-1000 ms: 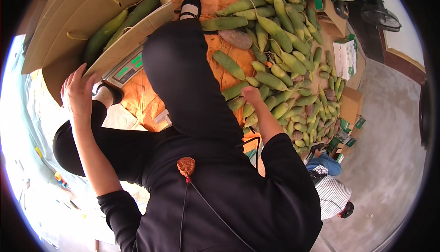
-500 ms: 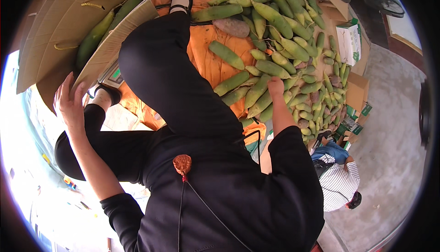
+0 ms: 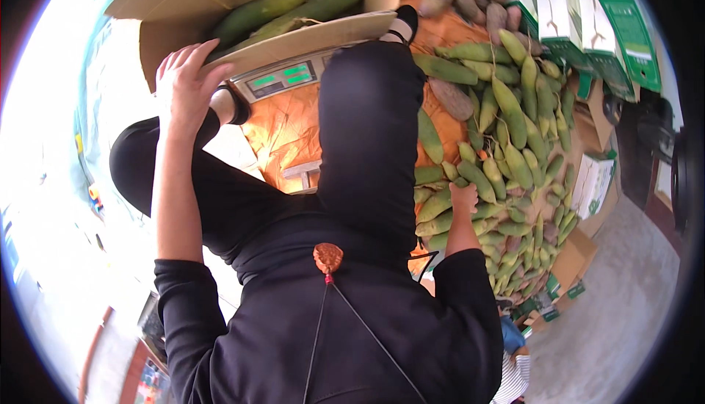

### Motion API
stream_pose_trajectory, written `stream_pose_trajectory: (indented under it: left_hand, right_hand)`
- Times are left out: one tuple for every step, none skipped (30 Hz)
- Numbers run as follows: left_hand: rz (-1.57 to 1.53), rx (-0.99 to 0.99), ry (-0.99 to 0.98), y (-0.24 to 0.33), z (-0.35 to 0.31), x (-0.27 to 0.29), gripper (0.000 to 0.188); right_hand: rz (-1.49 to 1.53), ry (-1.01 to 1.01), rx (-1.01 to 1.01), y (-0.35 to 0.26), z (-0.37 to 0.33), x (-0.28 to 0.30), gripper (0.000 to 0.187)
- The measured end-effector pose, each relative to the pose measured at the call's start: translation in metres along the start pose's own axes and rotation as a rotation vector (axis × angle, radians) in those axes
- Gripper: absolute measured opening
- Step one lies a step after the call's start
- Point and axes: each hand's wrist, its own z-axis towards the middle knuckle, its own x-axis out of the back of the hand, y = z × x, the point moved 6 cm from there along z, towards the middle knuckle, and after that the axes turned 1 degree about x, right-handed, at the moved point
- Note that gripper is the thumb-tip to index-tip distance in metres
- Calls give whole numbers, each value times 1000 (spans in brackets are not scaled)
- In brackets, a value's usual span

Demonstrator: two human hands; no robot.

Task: Pack corn from a pile on the floor into cardboard boxes and weight them.

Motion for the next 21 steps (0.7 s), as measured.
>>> stream_pose_trajectory:
  left_hand:
    - [17,-3,10,-4,-1,-1,41]
    - [25,12,21,-5,-1,0,41]
    - [44,-4,9,-4,-1,-1,42]
    - [62,-22,-4,-2,-1,-2,42]
    - [54,-20,-2,-1,-1,-1,43]
    - [56,-14,9,-2,-2,0,43]
    - [46,-13,-1,-3,-3,1,43]
    - [42,-13,-9,-5,-4,2,43]
    - [41,7,-11,-5,-6,4,43]
    - [42,4,-3,-6,-9,4,40]
    - [25,13,-20,-6,-10,5,37]
    - [8,22,-38,-5,-11,5,33]
    - [-12,47,-63,-4,-10,3,24]
    - [3,42,-92,-3,-9,1,20]
    - [18,40,-96,-2,-8,2,17]
    - [32,39,-100,-1,-8,2,14]
    - [35,35,-97,-2,-8,2,10]
    - [46,22,-84,-5,-10,1,9]
    - [69,20,-103,-6,-12,2,8]
    - [86,13,-121,-6,-12,1,8]
    - [82,-8,-121,-4,-11,-1,6]
  right_hand:
    - [-6,6,24,-7,0,-3,82]
    - [-29,17,53,-16,-1,-6,81]
    - [-52,28,80,-25,-2,-8,79]
    - [-53,37,95,-32,-2,-9,79]
    - [48,39,172,-42,-3,-11,78]
    - [150,40,248,-51,-4,-11,76]
    - [224,45,308,-60,-6,-14,73]
    - [230,53,320,-67,-9,-12,73]
    - [189,24,356,-75,-16,-13,74]
    - [148,-3,390,-82,-22,-12,75]
    - [154,10,396,-81,-26,-8,75]
    - [206,41,435,-80,-29,-4,72]
    - [259,73,474,-78,-32,1,70]
    - [266,88,478,-74,-32,7,70]
    - [378,138,539,-70,-33,17,67]
    - [491,189,600,-67,-34,28,65]
    - [700,187,620,-66,-36,40,61]
    - [706,191,632,-73,-42,54,61]
    - [833,198,658,-76,-50,73,59]
    - [959,208,678,-78,-64,98,58]
    - [1025,245,686,-79,-75,122,57]
